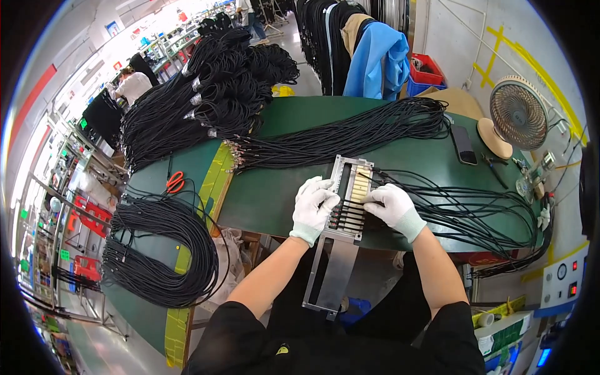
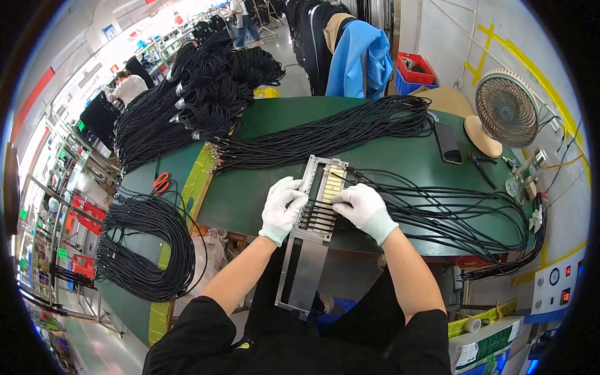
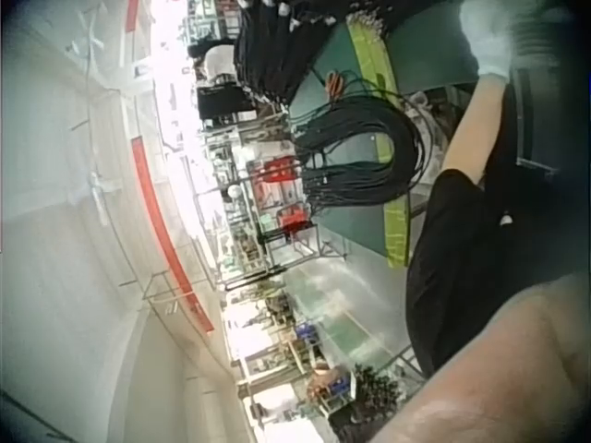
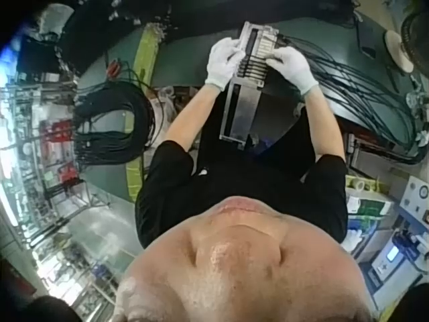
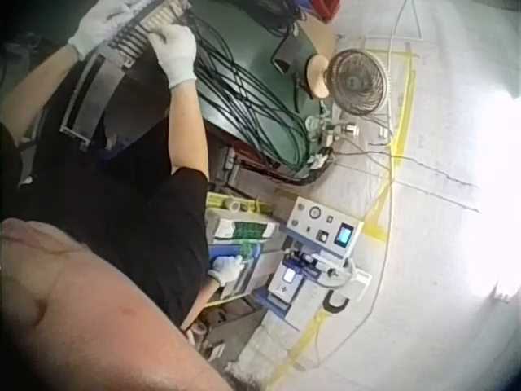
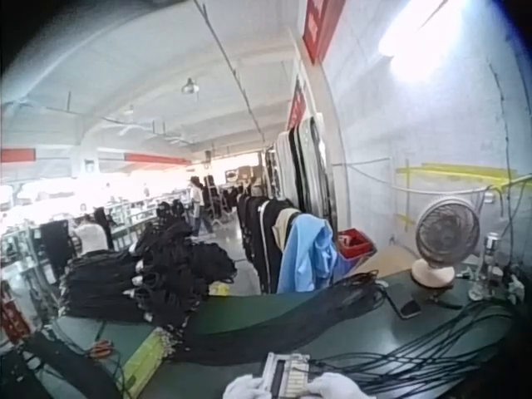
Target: The person inserts wires into a connector by hand, assembling a wire harness.
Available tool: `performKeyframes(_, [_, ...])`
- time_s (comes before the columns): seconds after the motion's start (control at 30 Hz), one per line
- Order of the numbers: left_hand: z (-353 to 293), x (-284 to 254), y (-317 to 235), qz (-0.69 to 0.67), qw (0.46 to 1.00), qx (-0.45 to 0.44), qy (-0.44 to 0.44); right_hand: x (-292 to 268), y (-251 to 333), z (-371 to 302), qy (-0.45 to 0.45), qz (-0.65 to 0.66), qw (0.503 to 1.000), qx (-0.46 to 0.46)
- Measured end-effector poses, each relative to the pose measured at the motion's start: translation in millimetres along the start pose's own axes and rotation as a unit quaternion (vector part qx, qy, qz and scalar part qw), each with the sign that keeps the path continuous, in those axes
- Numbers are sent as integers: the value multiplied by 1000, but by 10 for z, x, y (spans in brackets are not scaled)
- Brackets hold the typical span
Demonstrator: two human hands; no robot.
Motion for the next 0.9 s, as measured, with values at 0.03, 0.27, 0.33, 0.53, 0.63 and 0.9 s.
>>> performKeyframes(0.03, [2,2,14,1,1000,0,-1,3,10,7,0,0,1000,-1])
performKeyframes(0.27, [21,42,38,-1,1000,-22,9,-68,-19,5,-27,-4,1000,7])
performKeyframes(0.33, [34,59,80,-3,999,-42,15,-88,-25,-3,-32,-7,999,12])
performKeyframes(0.53, [7,41,98,-6,999,-44,18,-84,13,-9,-41,-13,999,5])
performKeyframes(0.63, [-19,48,102,-16,998,-60,12,-80,3,-40,-44,2,999,22])
performKeyframes(0.9, [59,-6,232,-28,999,-35,-8,-178,45,14,-88,-10,996,-26])
Point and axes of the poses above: each hand's wrist, its own z-axis towards the middle knuckle, its own x-axis out of the palm, y = z × x, the point moved 9 cm from there along z, towards the middle knuckle, and after that the axes turned 13 degrees about -x, right-handed, at the moved point
